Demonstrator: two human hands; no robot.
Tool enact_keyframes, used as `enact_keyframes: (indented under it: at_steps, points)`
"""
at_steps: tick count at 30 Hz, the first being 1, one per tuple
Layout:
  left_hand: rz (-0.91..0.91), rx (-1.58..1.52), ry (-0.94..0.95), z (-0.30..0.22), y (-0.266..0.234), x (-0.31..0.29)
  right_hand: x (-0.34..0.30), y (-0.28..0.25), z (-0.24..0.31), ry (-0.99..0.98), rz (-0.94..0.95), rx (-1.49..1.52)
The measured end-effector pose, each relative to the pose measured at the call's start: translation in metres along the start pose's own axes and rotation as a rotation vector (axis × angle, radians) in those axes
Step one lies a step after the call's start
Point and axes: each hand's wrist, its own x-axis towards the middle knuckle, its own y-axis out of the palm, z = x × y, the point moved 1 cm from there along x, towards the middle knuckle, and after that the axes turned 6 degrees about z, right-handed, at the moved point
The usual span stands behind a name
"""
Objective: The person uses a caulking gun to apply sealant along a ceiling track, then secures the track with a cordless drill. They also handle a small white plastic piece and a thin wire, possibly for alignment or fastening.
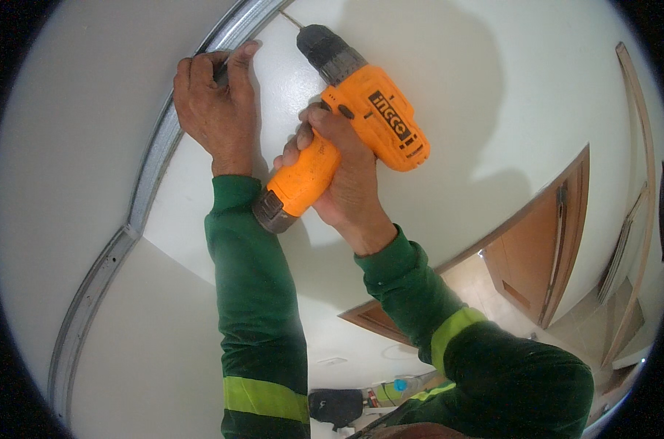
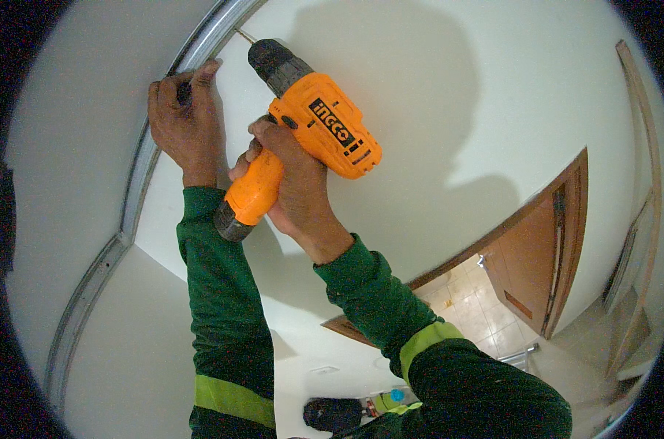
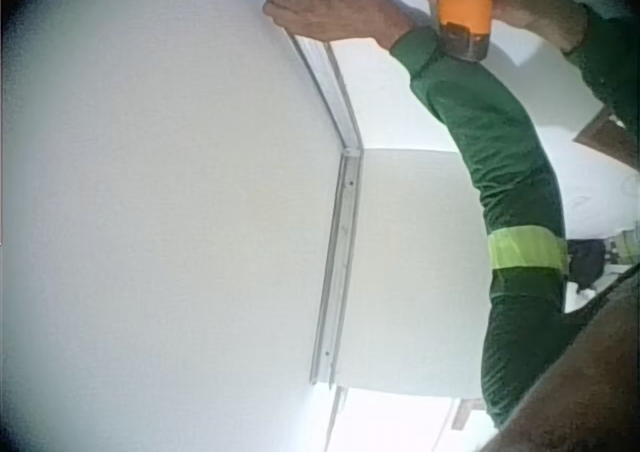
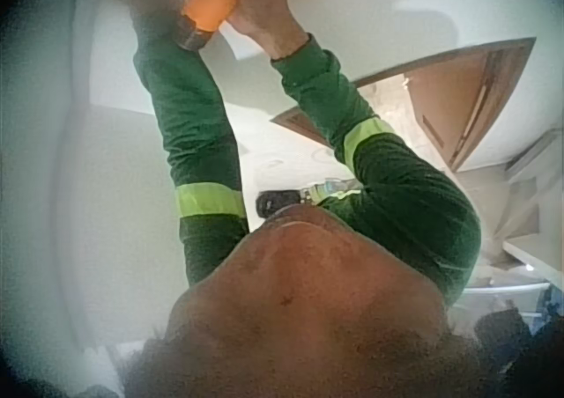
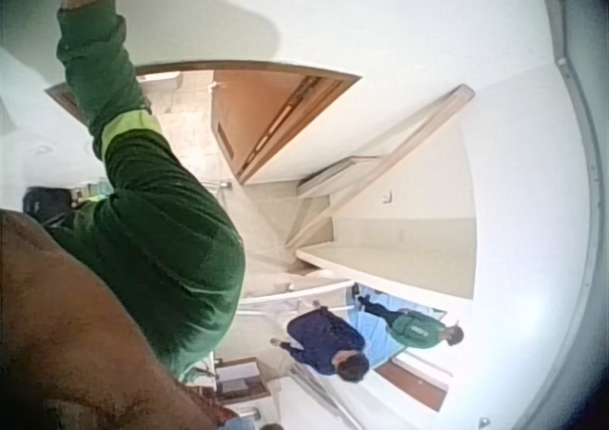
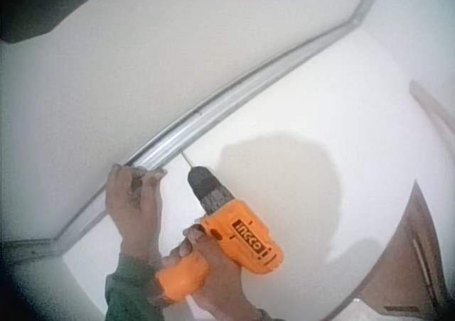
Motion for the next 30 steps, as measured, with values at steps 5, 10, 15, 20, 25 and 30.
enact_keyframes:
  at_steps: [5, 10, 15, 20, 25, 30]
  points:
    - [0.004, -0.026, -0.005, 0.0028, 0.0013, 0.0021, 0.0015, -0.0002, -0.0036, -0.024, -0.026, 0.034]
    - [0.034, -0.023, -0.049, 0.001, 0.0022, 0.0007, 0.0021, -0.0013, -0.0001, 0.014, -0.008, 0.013]
    - [0.034, -0.031, -0.064, 0.0001, -0.0003, -0.001, -0.0017, 0.001, -0.0017, -0.001, -0.015, 0.034]
    - [0.02, 0.0, -0.037, -0.0006, -0.0005, 0.0002, -0.0013, 0.0018, -0.0013, -0.002, -0.027, 0.008]
    - [0.035, -0.036, -0.071, -0.001, -0.0019, 0.0009, -0.0017, 0.0021, -0.0023, 0.003, -0.034, 0.024]
    - [0.021, -0.078, -0.109, -0.0047, -0.0036, 0.0004, -0.0023, 0.0031, -0.0037, -0.002, -0.034, 0.015]
